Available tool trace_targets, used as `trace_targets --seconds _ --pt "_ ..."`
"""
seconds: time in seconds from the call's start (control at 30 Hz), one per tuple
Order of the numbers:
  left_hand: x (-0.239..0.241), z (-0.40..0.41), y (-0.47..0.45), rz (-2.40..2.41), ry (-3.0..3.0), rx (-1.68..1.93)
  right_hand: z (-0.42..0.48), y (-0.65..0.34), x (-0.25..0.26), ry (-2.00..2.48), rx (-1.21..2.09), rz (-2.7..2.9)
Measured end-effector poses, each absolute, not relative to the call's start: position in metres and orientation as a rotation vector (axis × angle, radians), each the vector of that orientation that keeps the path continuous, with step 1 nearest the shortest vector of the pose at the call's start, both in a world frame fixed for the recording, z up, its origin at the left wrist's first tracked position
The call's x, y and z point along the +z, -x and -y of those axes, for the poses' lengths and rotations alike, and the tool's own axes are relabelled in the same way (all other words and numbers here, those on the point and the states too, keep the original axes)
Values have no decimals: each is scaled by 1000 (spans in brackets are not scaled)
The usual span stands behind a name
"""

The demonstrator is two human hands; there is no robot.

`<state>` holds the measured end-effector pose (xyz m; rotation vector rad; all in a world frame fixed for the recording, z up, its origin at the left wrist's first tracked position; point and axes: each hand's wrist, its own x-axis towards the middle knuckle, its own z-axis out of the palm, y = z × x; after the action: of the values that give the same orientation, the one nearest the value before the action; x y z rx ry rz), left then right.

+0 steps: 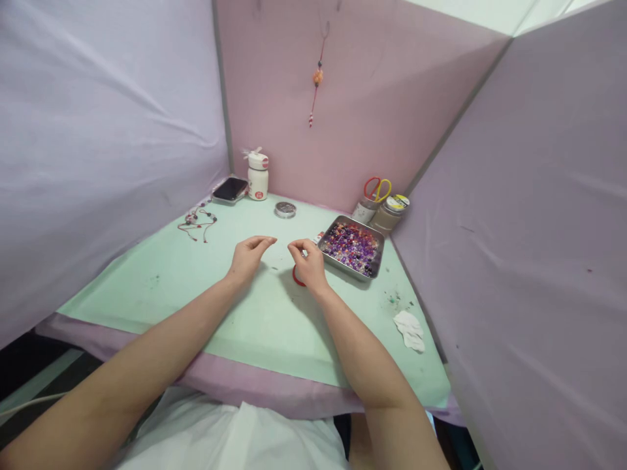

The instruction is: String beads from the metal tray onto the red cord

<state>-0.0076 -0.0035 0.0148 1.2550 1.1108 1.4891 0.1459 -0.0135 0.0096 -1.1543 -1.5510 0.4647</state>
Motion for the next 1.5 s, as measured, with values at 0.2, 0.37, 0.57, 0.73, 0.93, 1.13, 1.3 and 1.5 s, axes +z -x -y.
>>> trace_targets --seconds 0.2,0.37,0.57,0.73,0.93,1.13,1.3,1.5 --pt "10 1 5 -947 -1081 1509 15 -148 13 1141 394 1603" --pt "9 2 2 -819 -967 1471 20 -144 17 1104 362 1697" --pt "4 0 1 -953 -1044 1500 26 -132 14 1052 398 1815" --pt "4 3 2 -1091 -1239 1516 30 -125 10 1014 388 1875" --pt "5 4 2 -1173 -1287 1513 35 -124 14 981 399 1910" --pt "3 -3 5 -1058 -1169 1574 33 -130 16 997 434 1852" --pt "4 -4 4 -907 -1035 1500 24 -139 15 1068 406 1758" --pt "7 0 4 -886 -1068 1365 17 -147 14 1121 365 1761"
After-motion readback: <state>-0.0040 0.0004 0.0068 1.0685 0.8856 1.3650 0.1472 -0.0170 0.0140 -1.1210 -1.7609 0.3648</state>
